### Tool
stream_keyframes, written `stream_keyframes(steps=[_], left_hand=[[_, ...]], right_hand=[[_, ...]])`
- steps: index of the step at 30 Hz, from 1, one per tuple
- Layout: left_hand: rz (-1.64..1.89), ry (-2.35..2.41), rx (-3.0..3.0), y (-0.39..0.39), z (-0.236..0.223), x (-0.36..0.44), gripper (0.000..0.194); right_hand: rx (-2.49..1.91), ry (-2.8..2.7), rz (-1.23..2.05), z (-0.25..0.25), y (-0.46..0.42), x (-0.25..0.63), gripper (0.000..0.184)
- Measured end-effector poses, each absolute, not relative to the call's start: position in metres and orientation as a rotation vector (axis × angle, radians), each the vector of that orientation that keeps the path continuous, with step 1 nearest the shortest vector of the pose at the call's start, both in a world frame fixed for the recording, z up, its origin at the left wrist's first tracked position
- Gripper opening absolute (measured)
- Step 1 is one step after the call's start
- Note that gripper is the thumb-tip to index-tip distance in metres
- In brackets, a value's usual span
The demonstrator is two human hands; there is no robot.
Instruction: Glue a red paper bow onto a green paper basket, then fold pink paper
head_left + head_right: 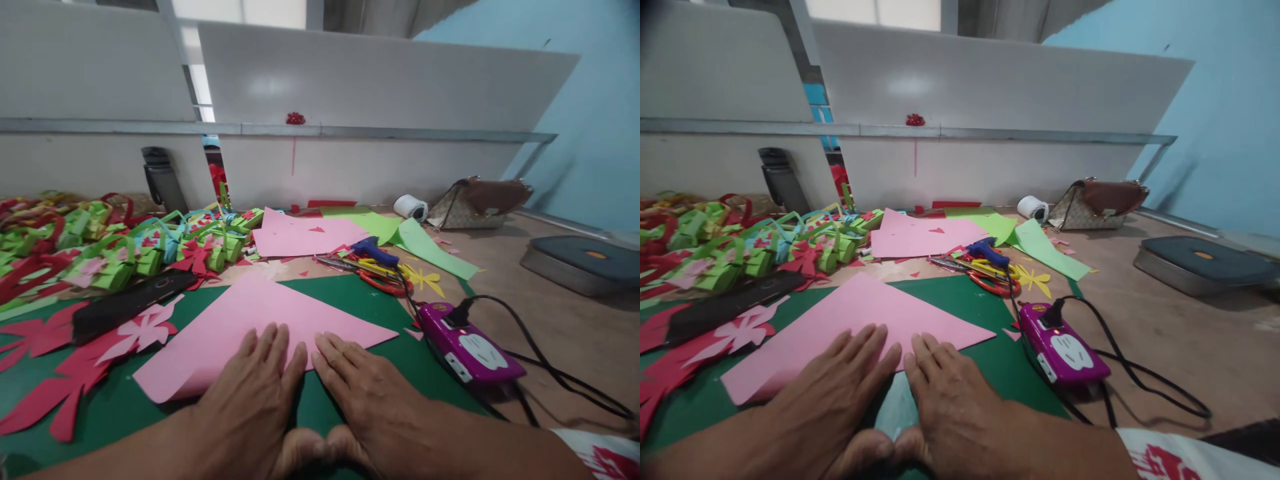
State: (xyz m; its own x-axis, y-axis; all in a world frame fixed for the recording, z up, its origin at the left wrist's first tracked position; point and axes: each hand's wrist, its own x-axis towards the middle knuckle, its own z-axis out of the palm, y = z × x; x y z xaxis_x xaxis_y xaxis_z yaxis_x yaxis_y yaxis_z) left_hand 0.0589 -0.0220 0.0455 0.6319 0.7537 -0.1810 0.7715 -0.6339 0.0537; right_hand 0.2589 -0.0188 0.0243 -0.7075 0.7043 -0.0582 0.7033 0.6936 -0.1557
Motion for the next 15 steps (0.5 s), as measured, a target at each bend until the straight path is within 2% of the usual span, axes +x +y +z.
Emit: stream_keyframes(steps=[3, 6, 9, 12, 15], left_hand=[[-0.078, 1.188, 2.751, -0.031, 0.045, 0.064, 0.08], [-0.201, 1.143, 2.702, -0.034, 0.046, 0.063, 0.09], [-0.278, 1.164, 2.66, -0.039, 0.049, 0.052, 0.09], [-0.14, 1.261, 2.731, -0.051, 0.045, 0.033, 0.091], [-0.043, 1.381, 2.787, -0.065, 0.03, 0.011, 0.088]], right_hand=[[-1.2, -2.899, 0.208, 0.018, -0.02, 0.26, 0.079], [-1.174, -2.923, 0.058, 0.012, -0.018, 0.259, 0.079], [-1.079, -2.927, -0.152, 0.008, -0.016, 0.26, 0.074], [-0.956, -2.908, -0.314, 0.006, -0.014, 0.262, 0.072], [-0.919, -2.89, -0.328, 0.005, -0.013, 0.263, 0.073]])
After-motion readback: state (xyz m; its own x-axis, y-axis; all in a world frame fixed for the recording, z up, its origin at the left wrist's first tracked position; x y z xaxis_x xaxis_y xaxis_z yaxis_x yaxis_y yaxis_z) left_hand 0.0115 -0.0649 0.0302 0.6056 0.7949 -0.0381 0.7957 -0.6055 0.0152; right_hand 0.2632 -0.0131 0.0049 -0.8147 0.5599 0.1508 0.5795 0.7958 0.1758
